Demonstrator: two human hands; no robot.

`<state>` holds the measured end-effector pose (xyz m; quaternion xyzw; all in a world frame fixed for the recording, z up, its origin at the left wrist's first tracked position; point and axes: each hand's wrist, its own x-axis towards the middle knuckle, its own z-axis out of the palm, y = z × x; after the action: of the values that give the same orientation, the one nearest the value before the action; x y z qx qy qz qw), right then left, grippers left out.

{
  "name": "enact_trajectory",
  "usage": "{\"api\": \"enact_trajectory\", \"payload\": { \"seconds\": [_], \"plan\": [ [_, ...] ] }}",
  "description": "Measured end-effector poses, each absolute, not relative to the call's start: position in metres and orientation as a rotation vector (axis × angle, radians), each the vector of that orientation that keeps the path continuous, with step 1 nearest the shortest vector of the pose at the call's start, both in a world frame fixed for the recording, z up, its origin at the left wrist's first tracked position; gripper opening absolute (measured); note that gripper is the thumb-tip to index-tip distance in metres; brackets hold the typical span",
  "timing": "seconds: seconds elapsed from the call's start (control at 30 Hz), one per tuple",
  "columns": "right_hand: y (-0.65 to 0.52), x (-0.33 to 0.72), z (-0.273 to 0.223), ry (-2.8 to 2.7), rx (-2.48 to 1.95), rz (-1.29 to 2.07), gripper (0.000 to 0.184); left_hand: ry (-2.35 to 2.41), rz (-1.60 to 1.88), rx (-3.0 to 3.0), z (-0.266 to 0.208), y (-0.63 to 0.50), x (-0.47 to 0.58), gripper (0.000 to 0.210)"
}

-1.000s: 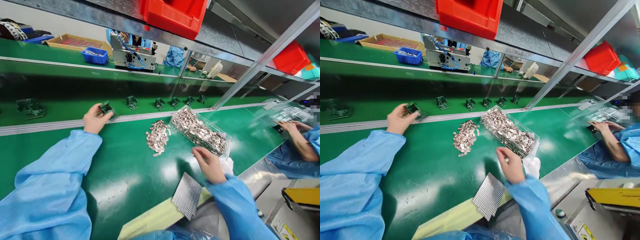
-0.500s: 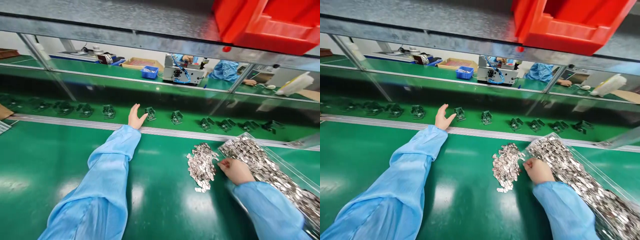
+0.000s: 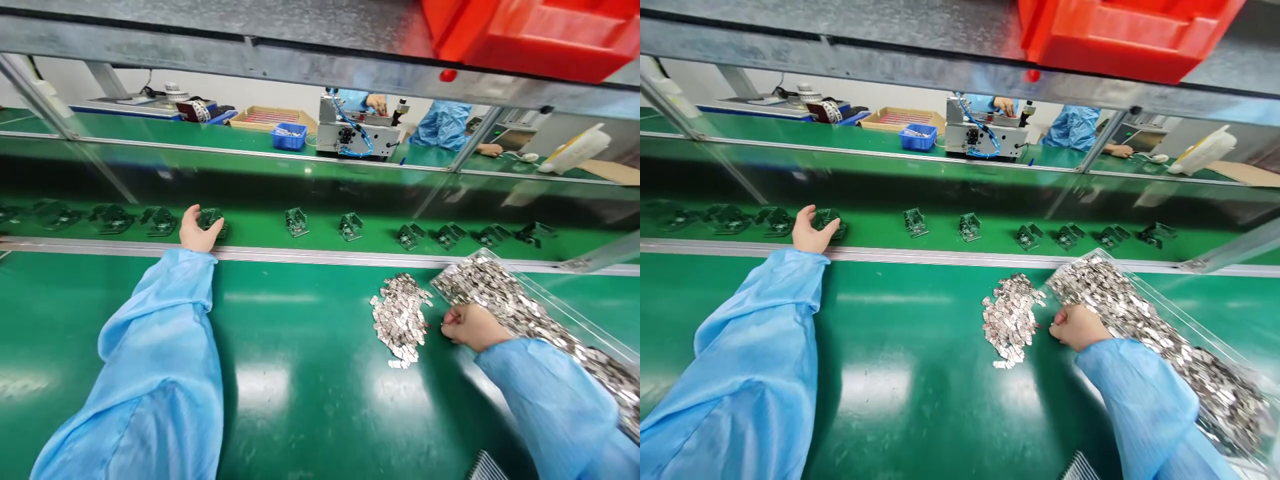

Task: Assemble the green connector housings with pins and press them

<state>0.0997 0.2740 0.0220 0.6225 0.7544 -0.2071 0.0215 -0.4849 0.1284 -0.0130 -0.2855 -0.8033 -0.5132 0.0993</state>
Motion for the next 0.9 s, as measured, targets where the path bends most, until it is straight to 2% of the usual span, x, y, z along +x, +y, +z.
{"api": "enact_trajectory", "payload": {
  "seconds": [0.17, 0.4, 0.47, 0.6, 0.67, 0.77, 0.9],
  "plan": [
    [0.257, 0.118, 0.016, 2.347, 1.975, -0.886, 0.021, -2.286, -1.646, -1.245, -0.013, 0.105, -0.374, 0.071],
    [0.234, 0.14, 0.018, 2.431, 1.999, -0.912, 0.021, -2.401, -1.365, -1.785, -0.013, 0.04, -0.224, 0.067],
    [0.226, 0.148, 0.019, 2.451, 2.025, -0.903, 0.022, -2.453, -1.344, -1.817, -0.012, 0.027, -0.211, 0.077],
    [0.21, 0.166, 0.019, 2.475, 2.11, -0.919, 0.019, -2.51, -1.249, -1.97, -0.014, 0.005, -0.209, 0.112],
    [0.204, 0.174, 0.019, 2.481, 2.152, -0.95, 0.012, -2.524, -1.166, -2.05, -0.015, 0.0, -0.214, 0.118],
    [0.195, 0.181, 0.02, 2.473, 2.167, -0.975, 0.007, -2.528, -1.055, -2.108, -0.016, -0.001, -0.22, 0.108],
    [0.187, 0.182, 0.018, 2.453, 2.169, -0.902, 0.023, -2.48, -1.026, -2.08, -0.017, 0.004, -0.223, 0.085]
  ]
}}
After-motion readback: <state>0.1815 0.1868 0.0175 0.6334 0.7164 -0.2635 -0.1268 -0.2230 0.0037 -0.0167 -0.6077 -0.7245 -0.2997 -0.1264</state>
